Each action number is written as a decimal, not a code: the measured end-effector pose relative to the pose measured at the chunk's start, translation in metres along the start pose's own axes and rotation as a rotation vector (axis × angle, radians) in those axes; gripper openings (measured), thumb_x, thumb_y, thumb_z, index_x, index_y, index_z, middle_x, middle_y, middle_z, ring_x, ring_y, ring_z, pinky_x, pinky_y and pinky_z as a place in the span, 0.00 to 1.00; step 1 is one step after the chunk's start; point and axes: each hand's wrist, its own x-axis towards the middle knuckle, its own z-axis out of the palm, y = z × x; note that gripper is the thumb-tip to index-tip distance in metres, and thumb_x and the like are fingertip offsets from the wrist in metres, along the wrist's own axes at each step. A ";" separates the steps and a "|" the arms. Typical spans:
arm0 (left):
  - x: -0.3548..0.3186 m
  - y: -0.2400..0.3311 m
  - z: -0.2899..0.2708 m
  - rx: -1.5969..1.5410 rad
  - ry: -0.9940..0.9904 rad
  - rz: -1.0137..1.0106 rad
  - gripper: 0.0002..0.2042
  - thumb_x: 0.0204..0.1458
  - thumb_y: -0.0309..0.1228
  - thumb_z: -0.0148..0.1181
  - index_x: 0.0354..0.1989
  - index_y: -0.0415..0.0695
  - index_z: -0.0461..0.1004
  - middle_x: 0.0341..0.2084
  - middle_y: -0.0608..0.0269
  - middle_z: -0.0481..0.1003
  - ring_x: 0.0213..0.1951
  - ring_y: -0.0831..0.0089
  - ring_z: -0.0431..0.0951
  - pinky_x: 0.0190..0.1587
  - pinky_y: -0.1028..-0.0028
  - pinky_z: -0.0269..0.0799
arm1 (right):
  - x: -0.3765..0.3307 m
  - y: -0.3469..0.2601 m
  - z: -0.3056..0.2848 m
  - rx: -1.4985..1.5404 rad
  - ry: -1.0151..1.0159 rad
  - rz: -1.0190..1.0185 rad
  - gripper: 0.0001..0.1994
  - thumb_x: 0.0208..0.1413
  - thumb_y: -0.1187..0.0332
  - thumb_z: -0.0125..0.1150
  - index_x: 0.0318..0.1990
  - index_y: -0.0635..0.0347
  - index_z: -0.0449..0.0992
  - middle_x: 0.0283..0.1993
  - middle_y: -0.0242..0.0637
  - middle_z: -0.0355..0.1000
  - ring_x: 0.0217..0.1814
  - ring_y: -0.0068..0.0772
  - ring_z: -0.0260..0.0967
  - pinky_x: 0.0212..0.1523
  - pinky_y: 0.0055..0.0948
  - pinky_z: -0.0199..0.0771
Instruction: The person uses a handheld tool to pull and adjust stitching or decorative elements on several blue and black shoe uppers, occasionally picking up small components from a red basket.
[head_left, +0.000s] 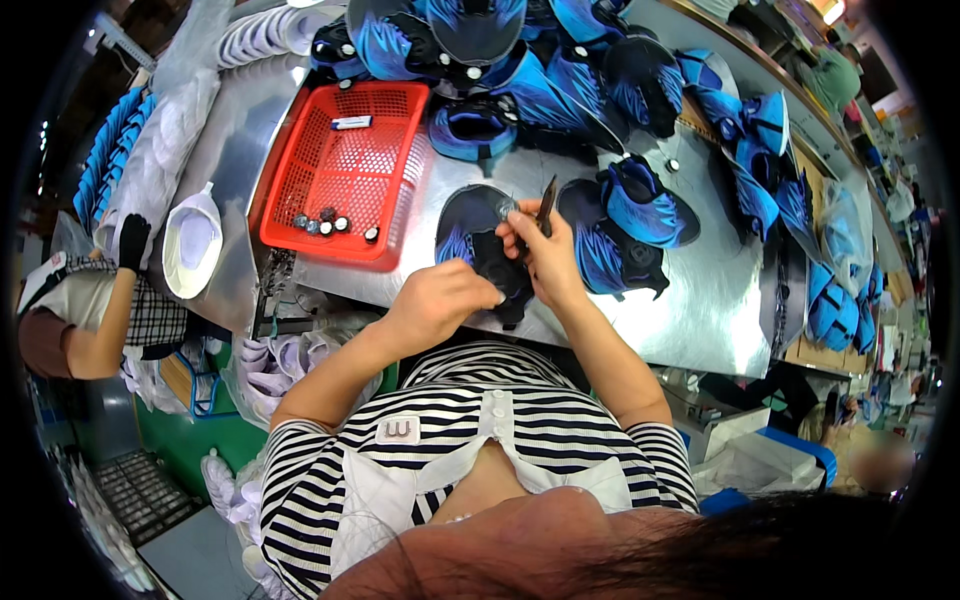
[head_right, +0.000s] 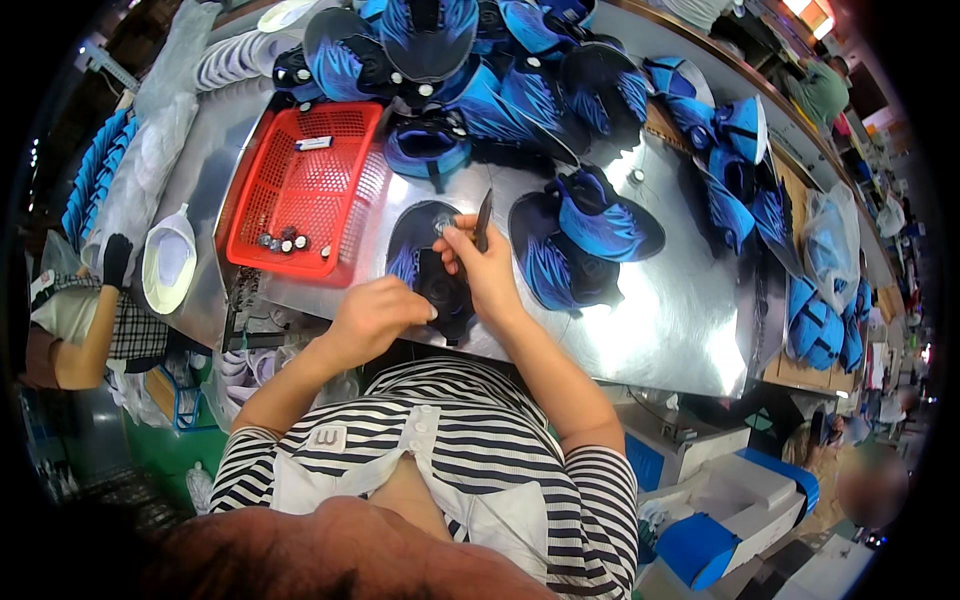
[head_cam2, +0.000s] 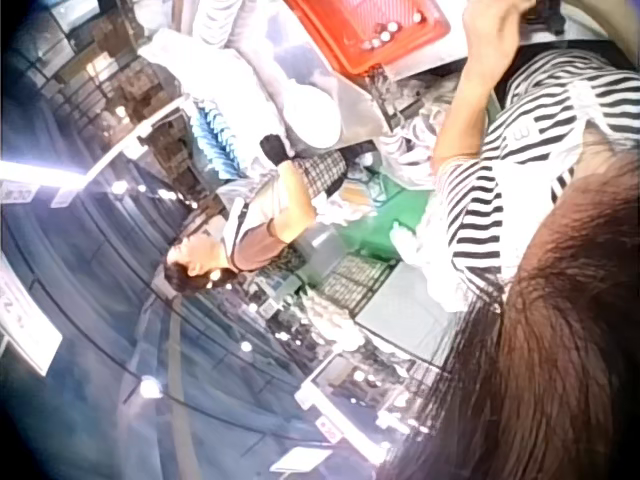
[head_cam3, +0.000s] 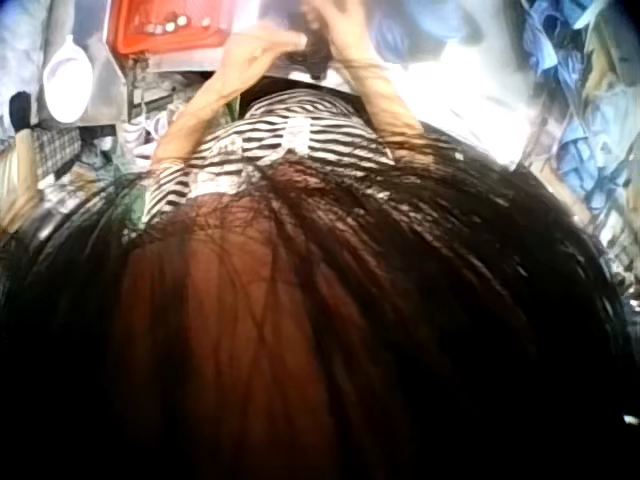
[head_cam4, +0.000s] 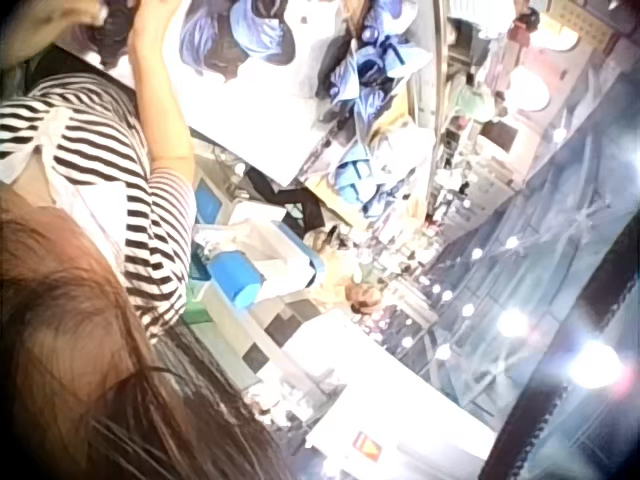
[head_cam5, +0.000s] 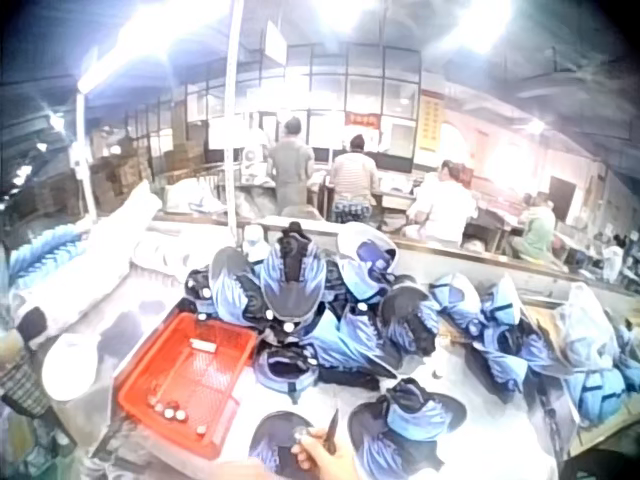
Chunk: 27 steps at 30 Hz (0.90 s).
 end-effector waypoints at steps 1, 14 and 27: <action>0.008 0.006 -0.004 -0.253 0.134 -0.211 0.13 0.50 0.24 0.58 0.46 0.39 0.72 0.31 0.61 0.78 0.33 0.73 0.75 0.38 0.75 0.71 | -0.001 0.006 0.001 -0.018 0.018 0.032 0.09 0.59 0.72 0.57 0.45 0.64 0.68 0.32 0.38 0.73 0.29 0.22 0.68 0.29 0.21 0.68; 0.056 0.002 0.007 -0.844 0.267 -0.663 0.09 0.58 0.29 0.54 0.26 0.41 0.69 0.12 0.74 0.64 0.15 0.88 0.61 0.19 0.83 0.52 | -0.017 -0.038 -0.019 0.079 -0.037 -0.048 0.09 0.60 0.72 0.57 0.45 0.64 0.69 0.32 0.38 0.73 0.30 0.23 0.68 0.33 0.22 0.68; 0.054 -0.011 0.015 -0.927 0.208 -0.723 0.07 0.56 0.28 0.56 0.29 0.39 0.72 0.18 0.70 0.71 0.19 0.86 0.67 0.23 0.84 0.59 | -0.012 -0.034 -0.027 0.136 -0.112 0.078 0.09 0.58 0.72 0.58 0.44 0.62 0.68 0.31 0.38 0.73 0.30 0.24 0.68 0.32 0.22 0.67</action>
